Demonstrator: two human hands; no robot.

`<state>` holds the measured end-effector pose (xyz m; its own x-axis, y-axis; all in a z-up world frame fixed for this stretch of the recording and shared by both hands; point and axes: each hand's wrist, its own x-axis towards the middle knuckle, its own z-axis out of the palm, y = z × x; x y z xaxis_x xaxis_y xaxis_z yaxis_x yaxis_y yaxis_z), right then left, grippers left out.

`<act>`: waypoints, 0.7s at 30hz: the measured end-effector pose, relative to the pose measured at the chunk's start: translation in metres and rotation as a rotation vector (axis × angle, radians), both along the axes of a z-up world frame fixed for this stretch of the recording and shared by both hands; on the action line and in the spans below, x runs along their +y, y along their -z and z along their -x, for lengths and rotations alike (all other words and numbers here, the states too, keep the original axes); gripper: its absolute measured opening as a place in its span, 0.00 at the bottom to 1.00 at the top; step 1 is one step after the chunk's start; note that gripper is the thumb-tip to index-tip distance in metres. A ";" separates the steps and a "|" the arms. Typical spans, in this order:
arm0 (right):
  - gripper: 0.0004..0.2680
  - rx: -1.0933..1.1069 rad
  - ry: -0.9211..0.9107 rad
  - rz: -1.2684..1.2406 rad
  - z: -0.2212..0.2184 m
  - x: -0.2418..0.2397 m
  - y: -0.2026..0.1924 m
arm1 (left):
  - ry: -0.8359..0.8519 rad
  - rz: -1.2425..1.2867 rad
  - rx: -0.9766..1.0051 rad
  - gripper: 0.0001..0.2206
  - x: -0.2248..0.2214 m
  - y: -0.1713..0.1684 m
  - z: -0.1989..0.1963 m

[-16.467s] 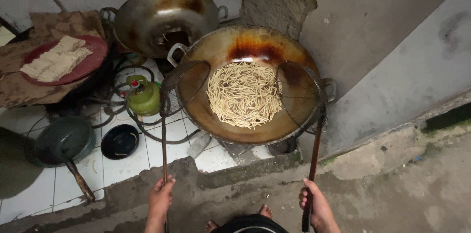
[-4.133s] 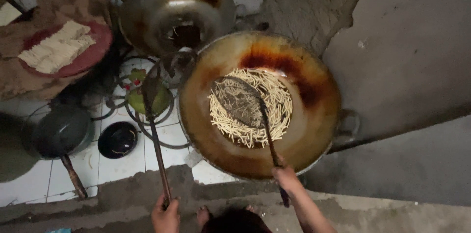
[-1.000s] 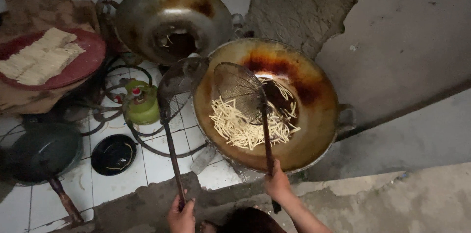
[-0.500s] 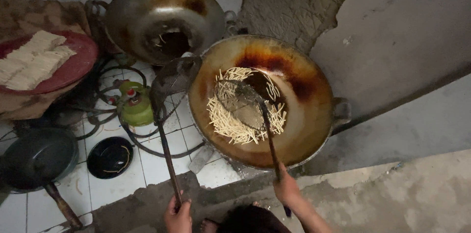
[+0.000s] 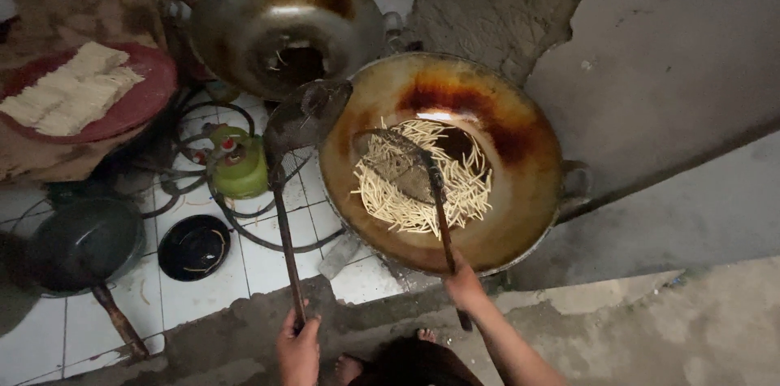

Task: Frying a large batch of noodles in a wok using two skimmers to stir and flip them for even cooking.

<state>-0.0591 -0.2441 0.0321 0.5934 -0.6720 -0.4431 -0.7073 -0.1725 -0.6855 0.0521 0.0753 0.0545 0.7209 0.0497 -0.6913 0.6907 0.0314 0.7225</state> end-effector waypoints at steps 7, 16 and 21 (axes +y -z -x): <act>0.30 -0.078 -0.066 -0.166 0.036 0.005 -0.056 | -0.034 -0.079 0.012 0.17 -0.016 -0.020 0.023; 0.27 -0.174 0.038 -0.274 0.022 -0.062 -0.016 | -0.111 -0.082 -0.018 0.18 -0.055 -0.029 0.049; 0.28 -0.031 0.044 -0.337 0.045 -0.064 -0.064 | -0.141 -0.067 -0.055 0.15 -0.066 -0.013 0.061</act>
